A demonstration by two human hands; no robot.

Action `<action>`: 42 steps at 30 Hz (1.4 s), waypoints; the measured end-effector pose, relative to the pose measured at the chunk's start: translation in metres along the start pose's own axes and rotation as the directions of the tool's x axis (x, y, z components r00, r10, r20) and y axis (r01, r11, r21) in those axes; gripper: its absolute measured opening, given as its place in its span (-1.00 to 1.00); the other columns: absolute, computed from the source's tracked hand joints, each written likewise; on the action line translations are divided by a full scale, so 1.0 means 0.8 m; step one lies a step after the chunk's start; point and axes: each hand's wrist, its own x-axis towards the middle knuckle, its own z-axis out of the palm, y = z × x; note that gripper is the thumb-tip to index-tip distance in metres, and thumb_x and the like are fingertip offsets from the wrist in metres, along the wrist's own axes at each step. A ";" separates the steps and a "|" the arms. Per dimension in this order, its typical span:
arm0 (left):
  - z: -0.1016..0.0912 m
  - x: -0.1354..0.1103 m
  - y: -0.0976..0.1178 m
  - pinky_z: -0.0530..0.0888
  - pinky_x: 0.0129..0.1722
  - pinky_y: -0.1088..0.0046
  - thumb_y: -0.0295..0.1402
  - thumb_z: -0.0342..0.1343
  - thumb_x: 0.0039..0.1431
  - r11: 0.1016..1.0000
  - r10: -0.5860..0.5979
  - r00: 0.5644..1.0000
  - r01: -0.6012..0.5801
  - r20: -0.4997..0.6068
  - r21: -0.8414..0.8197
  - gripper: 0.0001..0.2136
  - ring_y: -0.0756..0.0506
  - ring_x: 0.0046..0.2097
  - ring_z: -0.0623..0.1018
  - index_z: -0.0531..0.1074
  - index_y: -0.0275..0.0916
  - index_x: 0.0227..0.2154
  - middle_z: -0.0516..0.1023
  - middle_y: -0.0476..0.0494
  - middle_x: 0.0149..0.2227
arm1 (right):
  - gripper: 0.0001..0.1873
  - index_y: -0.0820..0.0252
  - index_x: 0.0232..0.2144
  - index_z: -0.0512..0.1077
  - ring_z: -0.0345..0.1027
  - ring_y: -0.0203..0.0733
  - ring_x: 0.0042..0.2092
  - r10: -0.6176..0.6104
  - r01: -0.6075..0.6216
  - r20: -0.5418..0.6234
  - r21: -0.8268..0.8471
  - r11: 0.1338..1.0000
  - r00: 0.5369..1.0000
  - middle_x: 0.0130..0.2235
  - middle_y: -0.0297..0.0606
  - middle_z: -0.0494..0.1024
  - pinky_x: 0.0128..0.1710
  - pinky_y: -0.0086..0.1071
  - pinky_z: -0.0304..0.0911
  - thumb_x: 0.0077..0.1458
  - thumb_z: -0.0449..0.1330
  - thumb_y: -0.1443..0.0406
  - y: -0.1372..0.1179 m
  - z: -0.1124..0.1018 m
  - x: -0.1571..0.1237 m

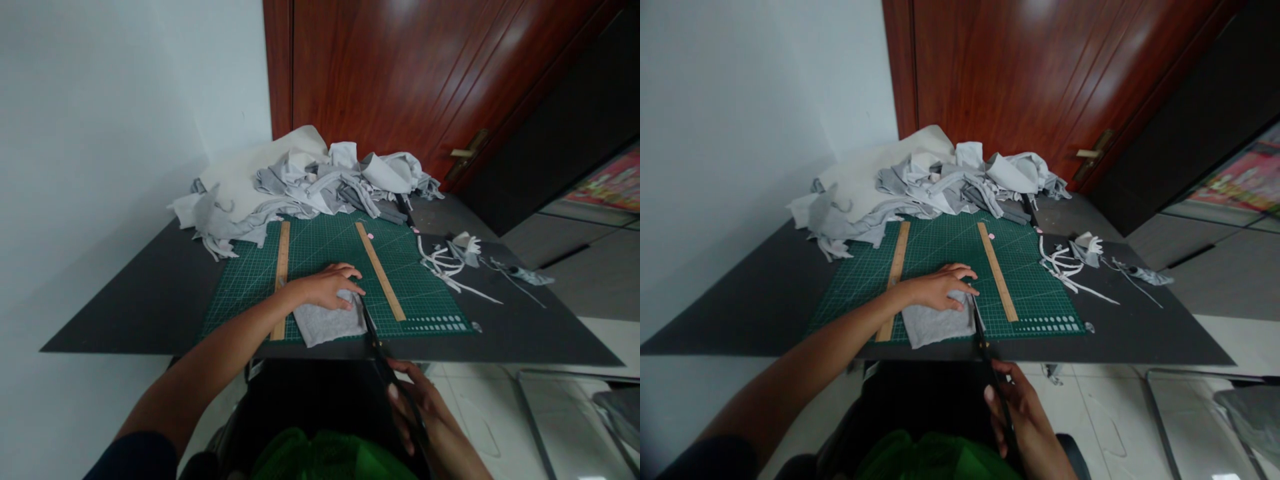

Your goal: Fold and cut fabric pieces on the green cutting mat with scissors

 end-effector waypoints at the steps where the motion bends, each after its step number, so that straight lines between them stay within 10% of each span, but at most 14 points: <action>1: 0.000 0.000 0.000 0.14 0.32 -0.01 -0.23 0.31 0.09 1.000 0.000 1.000 0.000 -0.003 -0.010 -0.54 -0.33 0.36 0.17 0.53 0.00 0.09 0.30 -0.17 0.31 | -0.26 0.12 0.07 0.29 0.05 -0.45 -0.62 -0.002 0.002 -0.004 0.002 1.000 1.000 -0.53 -0.55 0.29 -0.70 -0.56 0.04 0.01 0.36 -0.15 0.000 0.000 0.001; 7: 0.000 0.002 0.004 0.17 0.31 0.08 -0.30 0.38 0.01 0.998 0.009 0.998 -0.013 -0.065 -0.069 -0.33 -0.28 0.30 0.26 0.31 -0.14 0.21 0.36 -0.25 0.23 | -0.24 0.13 0.10 0.27 0.04 -0.44 -0.62 0.004 -0.004 0.004 -0.013 1.000 1.000 -0.54 -0.57 0.27 -0.70 -0.56 0.04 0.02 0.36 -0.14 -0.001 -0.003 0.003; 13: 0.003 0.001 0.008 0.22 0.28 0.12 -0.33 0.40 -0.01 0.998 0.020 0.994 -0.026 -0.108 -0.054 -0.65 -0.27 0.26 0.29 0.44 -0.14 -0.15 0.39 -0.17 0.03 | -0.25 0.12 0.09 0.28 0.05 -0.44 -0.63 0.012 -0.012 0.008 -0.017 1.000 1.000 -0.56 -0.57 0.26 -0.71 -0.57 0.04 0.02 0.36 -0.15 0.000 -0.008 0.002; 42: -0.001 0.001 0.010 0.13 0.33 0.02 -0.25 0.34 0.07 1.000 0.001 1.000 -0.001 -0.010 -0.002 -0.62 -0.32 0.35 0.20 0.56 -0.05 0.00 0.34 -0.19 0.24 | -0.28 0.11 0.07 0.28 0.01 -0.45 -0.66 0.017 -0.017 0.017 0.006 1.000 1.000 -0.58 -0.58 0.28 -0.72 -0.57 -0.03 0.03 0.36 -0.14 -0.002 -0.005 -0.002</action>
